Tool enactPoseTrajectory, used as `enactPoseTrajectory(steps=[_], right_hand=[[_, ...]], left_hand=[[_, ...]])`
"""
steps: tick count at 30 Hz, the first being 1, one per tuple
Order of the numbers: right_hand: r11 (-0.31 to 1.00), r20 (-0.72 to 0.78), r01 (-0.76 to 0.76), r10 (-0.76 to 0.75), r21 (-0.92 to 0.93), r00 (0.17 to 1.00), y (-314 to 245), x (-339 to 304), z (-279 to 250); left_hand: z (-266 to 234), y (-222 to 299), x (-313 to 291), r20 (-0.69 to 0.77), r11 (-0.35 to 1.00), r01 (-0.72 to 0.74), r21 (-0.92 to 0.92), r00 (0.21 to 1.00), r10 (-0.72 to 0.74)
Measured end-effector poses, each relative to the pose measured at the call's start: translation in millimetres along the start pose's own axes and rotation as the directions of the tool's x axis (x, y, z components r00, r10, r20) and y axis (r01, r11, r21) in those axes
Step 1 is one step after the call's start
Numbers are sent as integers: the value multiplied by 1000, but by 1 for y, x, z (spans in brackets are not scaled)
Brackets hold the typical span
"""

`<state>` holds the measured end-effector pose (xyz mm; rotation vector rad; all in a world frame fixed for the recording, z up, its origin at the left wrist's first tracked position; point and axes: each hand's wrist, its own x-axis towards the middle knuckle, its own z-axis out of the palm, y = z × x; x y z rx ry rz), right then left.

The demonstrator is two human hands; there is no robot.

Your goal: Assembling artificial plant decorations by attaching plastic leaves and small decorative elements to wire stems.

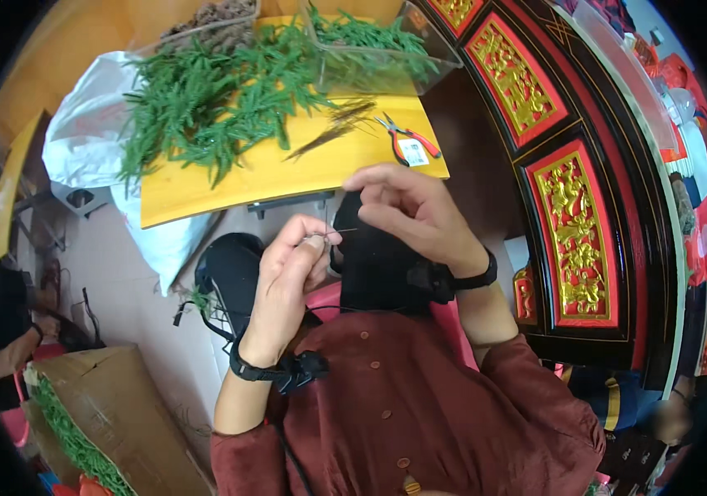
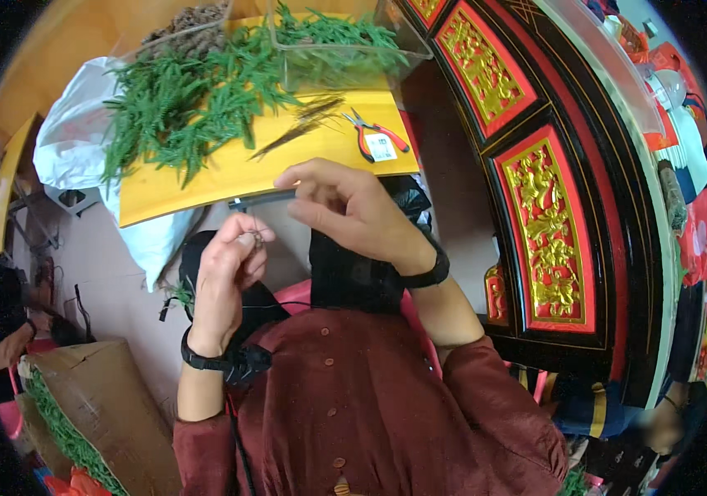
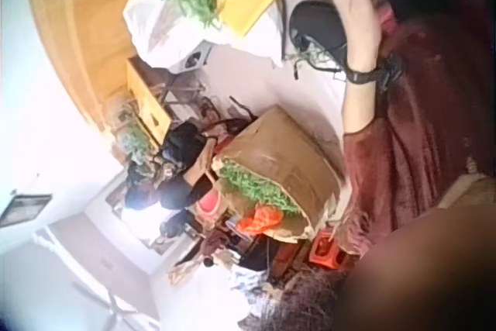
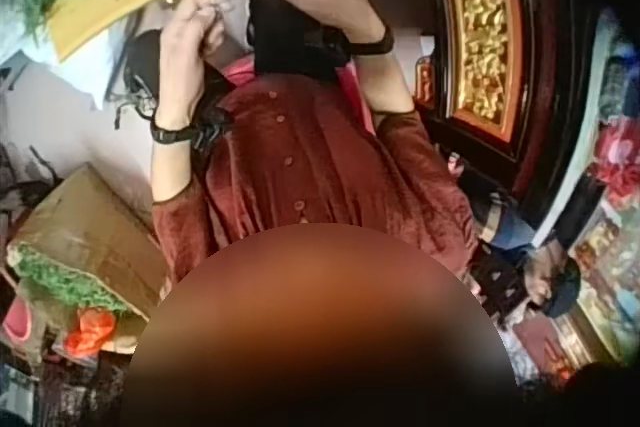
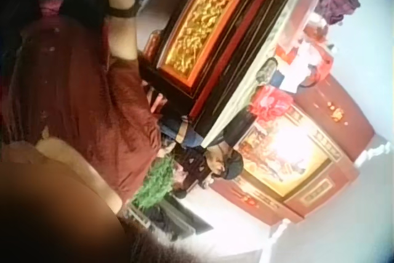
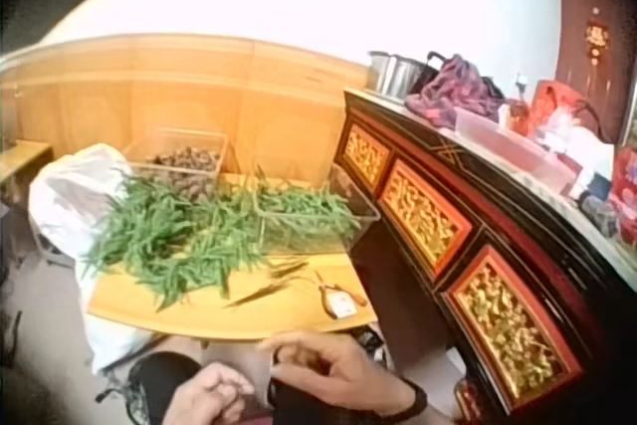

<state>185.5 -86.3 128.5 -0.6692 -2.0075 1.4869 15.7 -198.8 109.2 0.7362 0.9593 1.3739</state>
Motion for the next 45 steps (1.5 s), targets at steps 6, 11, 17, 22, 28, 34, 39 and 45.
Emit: enactPoseTrajectory(steps=[6,11,17,22,28,34,39,45], right_hand=[[941,151,-124,79,315,985,-10,6,14],[932,154,47,-109,361,982,7,24,0],[953,-11,51,-49,300,999,25,56,6],[922,-53,-169,200,349,978,29,80,19],[841,24,-331,356,429,934,28,99,33],[680,56,-355,420,641,906,30,91,65],[721,-14,-339,435,605,900,32,74,69],[754,-66,-320,432,573,900,29,62,53]], left_hand=[[11,17,-2,52,990,55,-131,997,-49],[14,20,22,-20,963,126,-240,991,-134],[10,25,56,-115,962,153,-226,976,-183],[-16,30,71,-111,944,205,-260,964,-240],[-33,43,75,-196,925,226,-304,936,-293],[-49,34,57,-235,940,222,-259,930,-284],[-47,16,45,-222,854,11,520,967,123],[-24,26,47,-176,715,9,699,971,160]])
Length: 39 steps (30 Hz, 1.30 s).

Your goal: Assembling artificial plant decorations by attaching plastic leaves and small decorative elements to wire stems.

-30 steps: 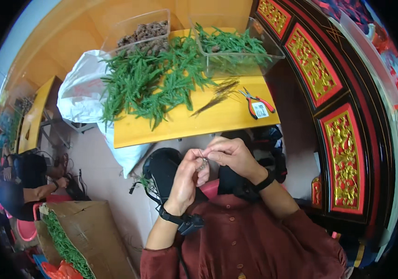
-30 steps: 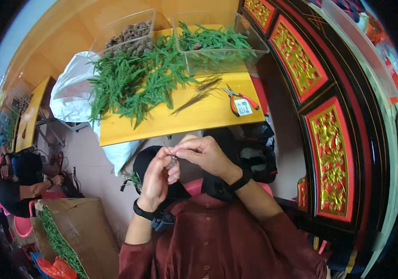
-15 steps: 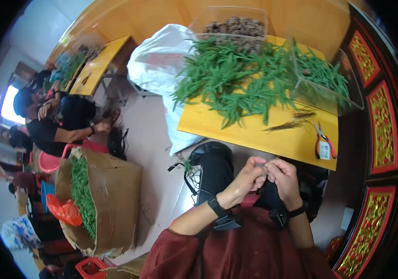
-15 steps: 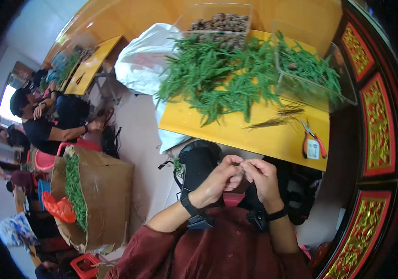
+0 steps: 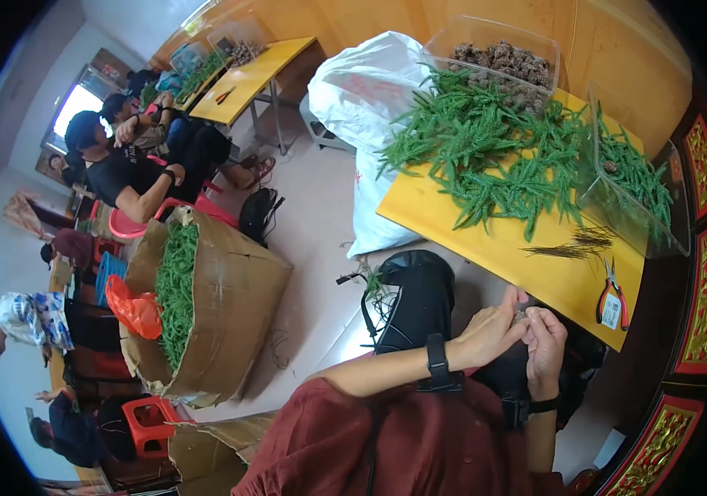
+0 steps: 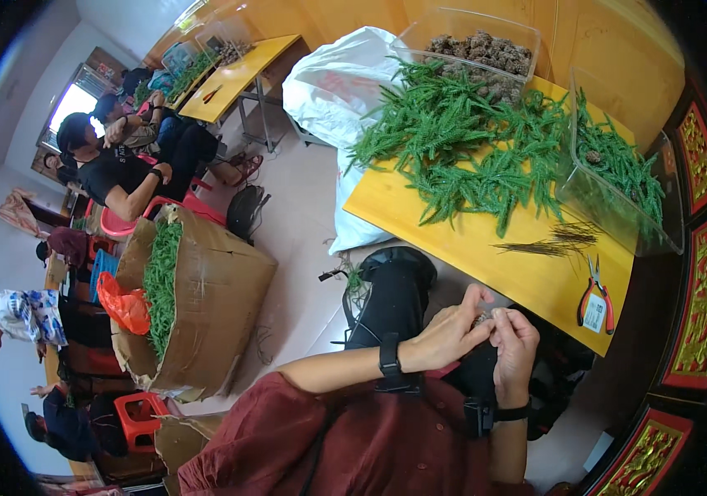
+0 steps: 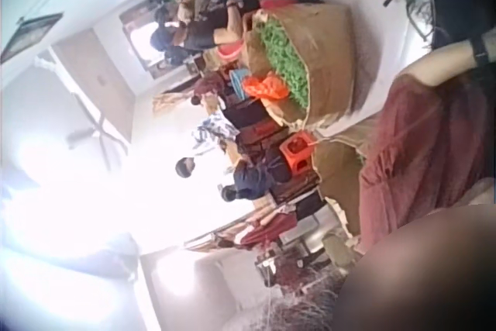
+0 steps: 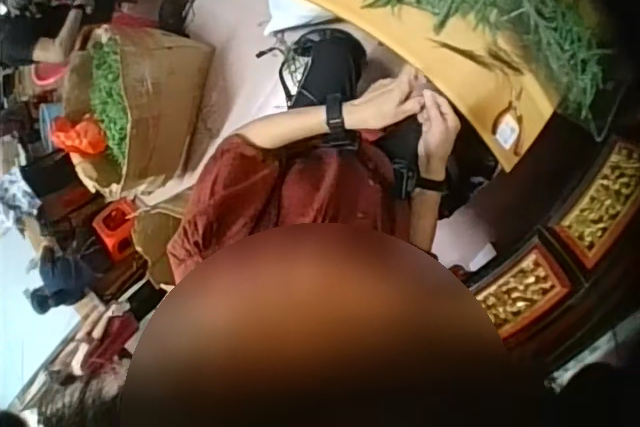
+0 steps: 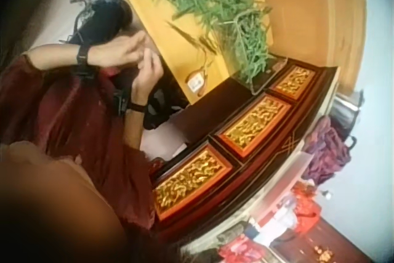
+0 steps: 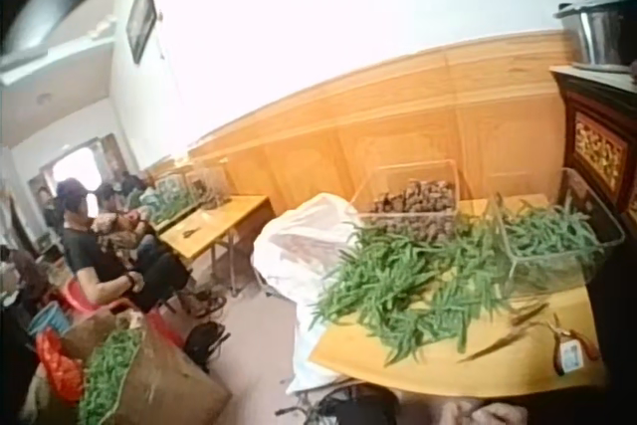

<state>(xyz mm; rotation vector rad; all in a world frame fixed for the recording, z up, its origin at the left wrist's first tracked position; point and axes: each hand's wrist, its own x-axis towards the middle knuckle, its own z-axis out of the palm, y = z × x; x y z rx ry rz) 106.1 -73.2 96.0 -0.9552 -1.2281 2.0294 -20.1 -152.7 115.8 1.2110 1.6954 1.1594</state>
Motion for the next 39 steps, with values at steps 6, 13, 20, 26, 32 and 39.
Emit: enactPoseTrajectory(steps=[6,13,20,26,32,39], right_hand=[[989,-20,-1,4,147,1000,-11,20,-42],[992,35,14,-18,122,999,-11,42,-89],[996,40,38,-42,85,998,-22,47,-110],[991,59,-2,-6,135,998,-21,52,-119],[996,35,0,-3,93,999,-24,47,-98],[993,27,10,-13,122,1000,-13,21,-48]], left_hand=[[-7,4,86,-106,985,-53,166,992,71],[-20,-36,214,-296,662,-35,749,875,382],[11,-26,254,-245,530,43,847,917,316],[-1,-23,257,-389,665,37,746,835,390],[-34,3,244,-488,771,-141,621,701,520],[-78,38,190,-375,877,-304,-371,914,158]])
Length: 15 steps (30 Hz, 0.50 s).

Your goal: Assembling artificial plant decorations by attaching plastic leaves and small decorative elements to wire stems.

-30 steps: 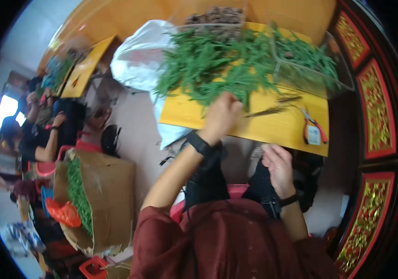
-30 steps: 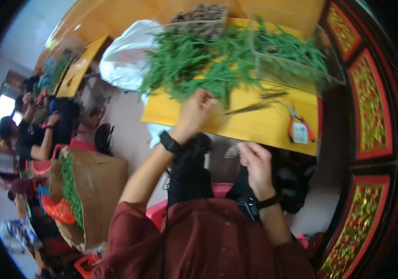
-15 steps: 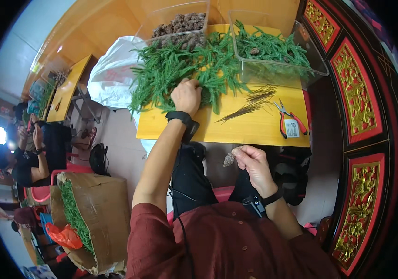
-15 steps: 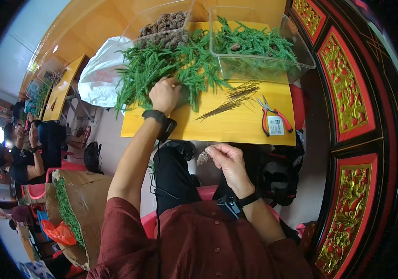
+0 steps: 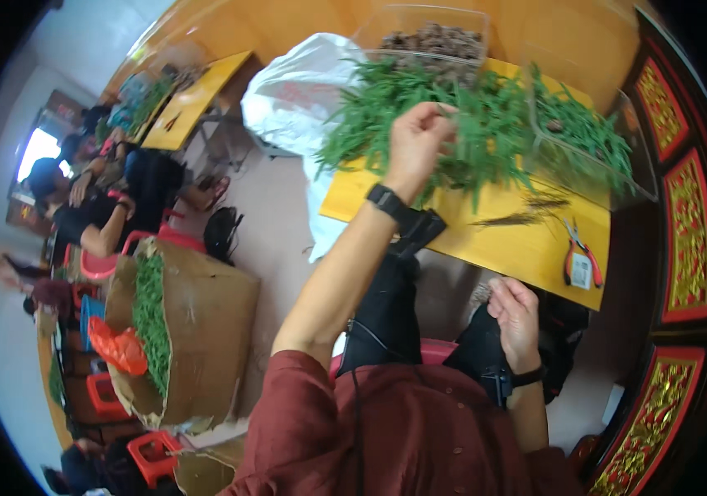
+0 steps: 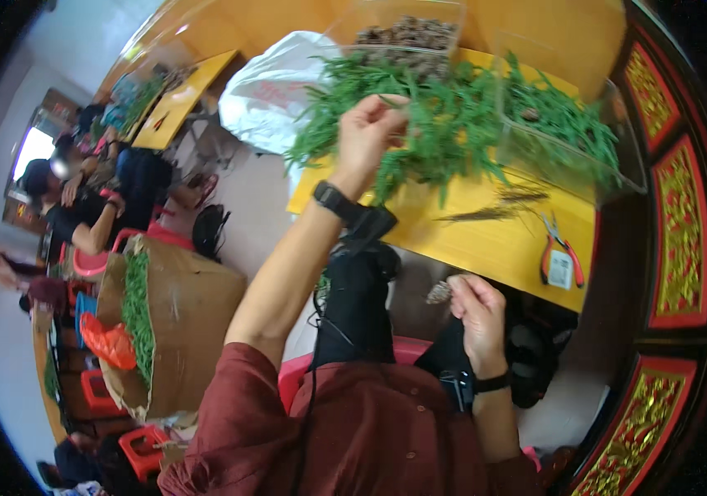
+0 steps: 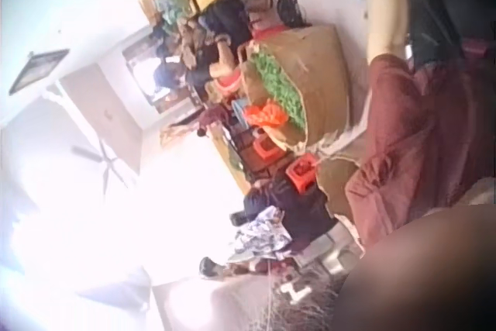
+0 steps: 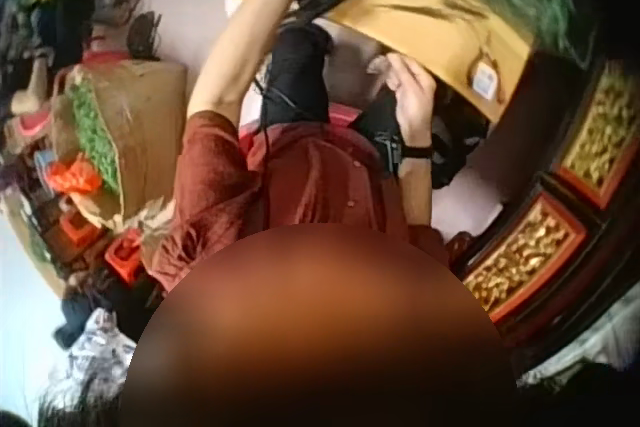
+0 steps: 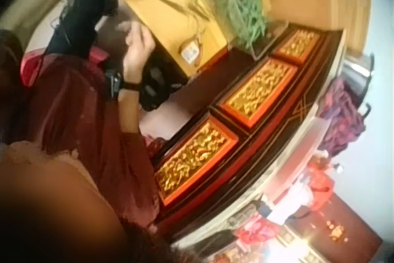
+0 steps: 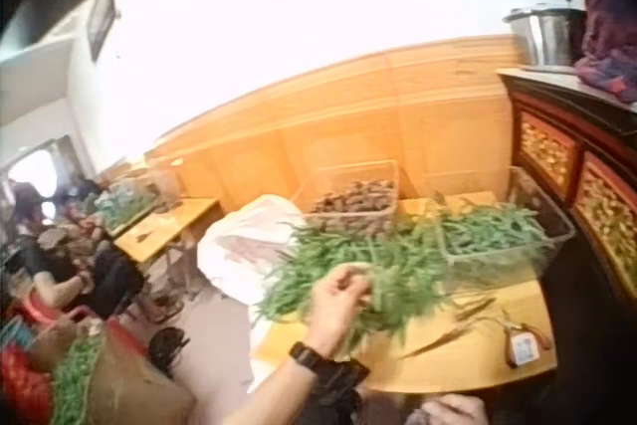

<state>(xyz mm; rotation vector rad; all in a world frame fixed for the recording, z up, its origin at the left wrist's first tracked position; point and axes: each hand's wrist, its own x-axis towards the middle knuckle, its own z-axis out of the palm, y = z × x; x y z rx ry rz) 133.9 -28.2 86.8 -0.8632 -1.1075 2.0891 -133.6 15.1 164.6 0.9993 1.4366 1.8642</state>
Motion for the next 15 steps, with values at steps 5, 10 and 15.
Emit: enactPoseTrajectory(steps=[5,10,15], right_hand=[[997,2,-51,51,54,999,13,-25,33],[995,-21,-49,51,82,998,28,-35,49],[999,-57,-36,38,31,998,43,-43,59]], left_hand=[[-30,19,-64,72,977,30,-209,997,-15],[-62,9,-139,54,955,149,-257,989,-140],[-77,-11,-182,48,907,257,-334,965,-256]])
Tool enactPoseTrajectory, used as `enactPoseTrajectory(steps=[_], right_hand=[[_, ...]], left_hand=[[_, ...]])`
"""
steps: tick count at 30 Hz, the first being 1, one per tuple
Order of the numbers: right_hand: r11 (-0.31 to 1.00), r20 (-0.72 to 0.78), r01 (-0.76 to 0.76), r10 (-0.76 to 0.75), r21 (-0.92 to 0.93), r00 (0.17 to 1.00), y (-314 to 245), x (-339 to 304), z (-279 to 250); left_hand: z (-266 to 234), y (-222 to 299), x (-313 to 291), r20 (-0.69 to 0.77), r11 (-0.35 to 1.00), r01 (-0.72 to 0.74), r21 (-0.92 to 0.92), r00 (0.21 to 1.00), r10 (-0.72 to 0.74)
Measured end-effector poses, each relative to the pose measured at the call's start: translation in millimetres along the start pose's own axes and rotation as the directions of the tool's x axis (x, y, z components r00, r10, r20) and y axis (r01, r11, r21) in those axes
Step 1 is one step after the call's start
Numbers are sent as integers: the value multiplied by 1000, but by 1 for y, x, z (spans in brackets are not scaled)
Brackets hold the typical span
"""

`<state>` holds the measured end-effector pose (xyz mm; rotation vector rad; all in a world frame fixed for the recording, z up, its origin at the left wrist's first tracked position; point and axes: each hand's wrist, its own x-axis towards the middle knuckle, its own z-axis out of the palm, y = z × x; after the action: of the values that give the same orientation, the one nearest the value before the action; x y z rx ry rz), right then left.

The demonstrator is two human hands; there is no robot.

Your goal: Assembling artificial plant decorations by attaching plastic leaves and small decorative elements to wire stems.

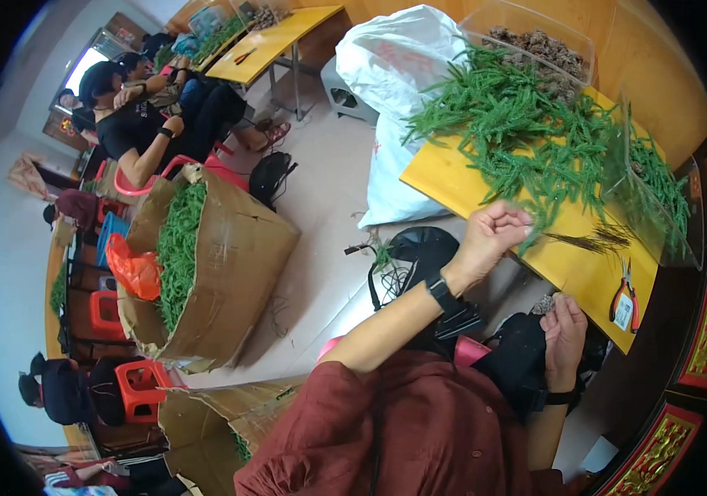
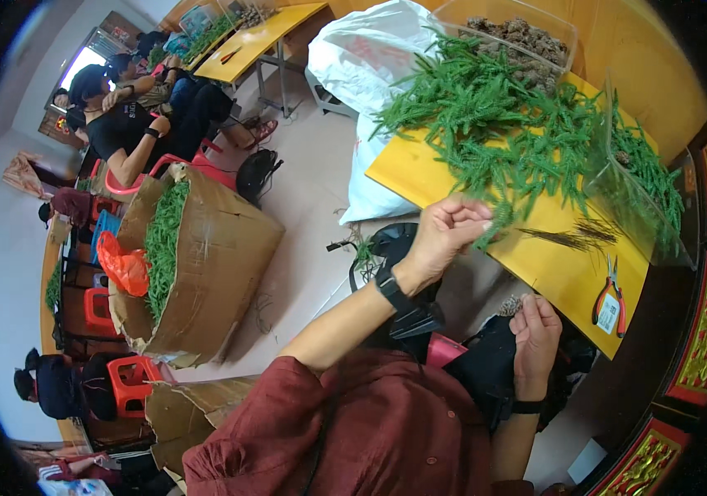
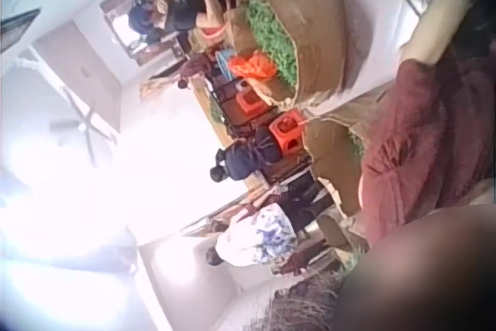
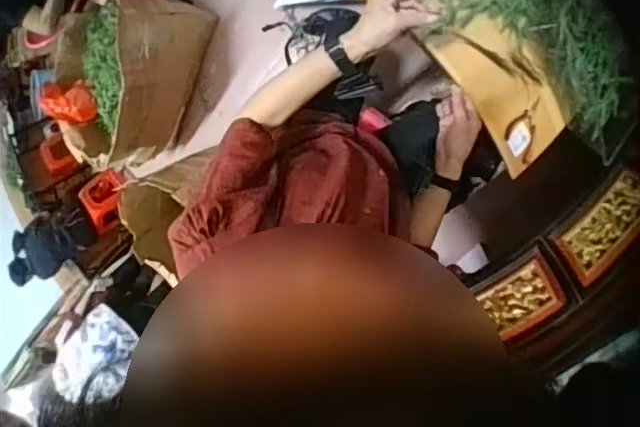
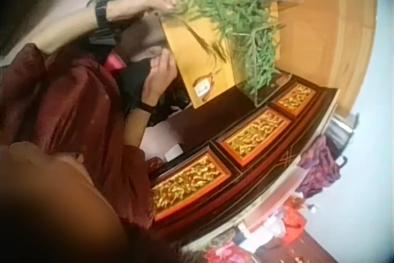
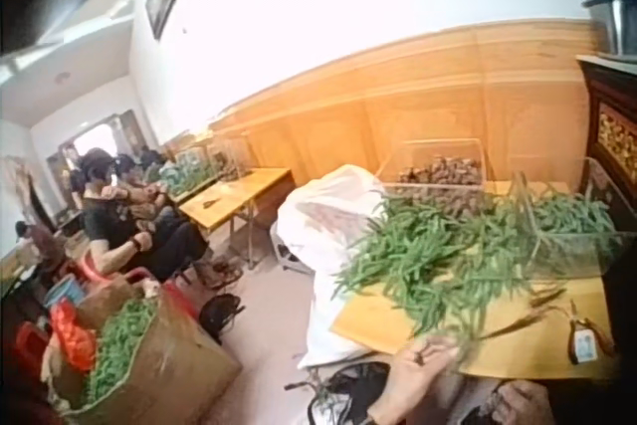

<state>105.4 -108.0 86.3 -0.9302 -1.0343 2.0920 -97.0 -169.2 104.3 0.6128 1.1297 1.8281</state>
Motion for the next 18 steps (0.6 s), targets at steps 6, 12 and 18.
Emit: enactPoseTrajectory(steps=[6,12,18], right_hand=[[997,73,-41,46,-66,996,7,40,-36],[998,123,-8,15,-55,992,12,71,-79],[997,189,36,-21,-73,982,12,83,-105]], left_hand=[[-16,-41,-1,-101,999,-22,-39,995,18],[-10,-104,6,-4,992,38,-119,999,-39],[2,-135,15,-29,966,169,-194,984,-178]])
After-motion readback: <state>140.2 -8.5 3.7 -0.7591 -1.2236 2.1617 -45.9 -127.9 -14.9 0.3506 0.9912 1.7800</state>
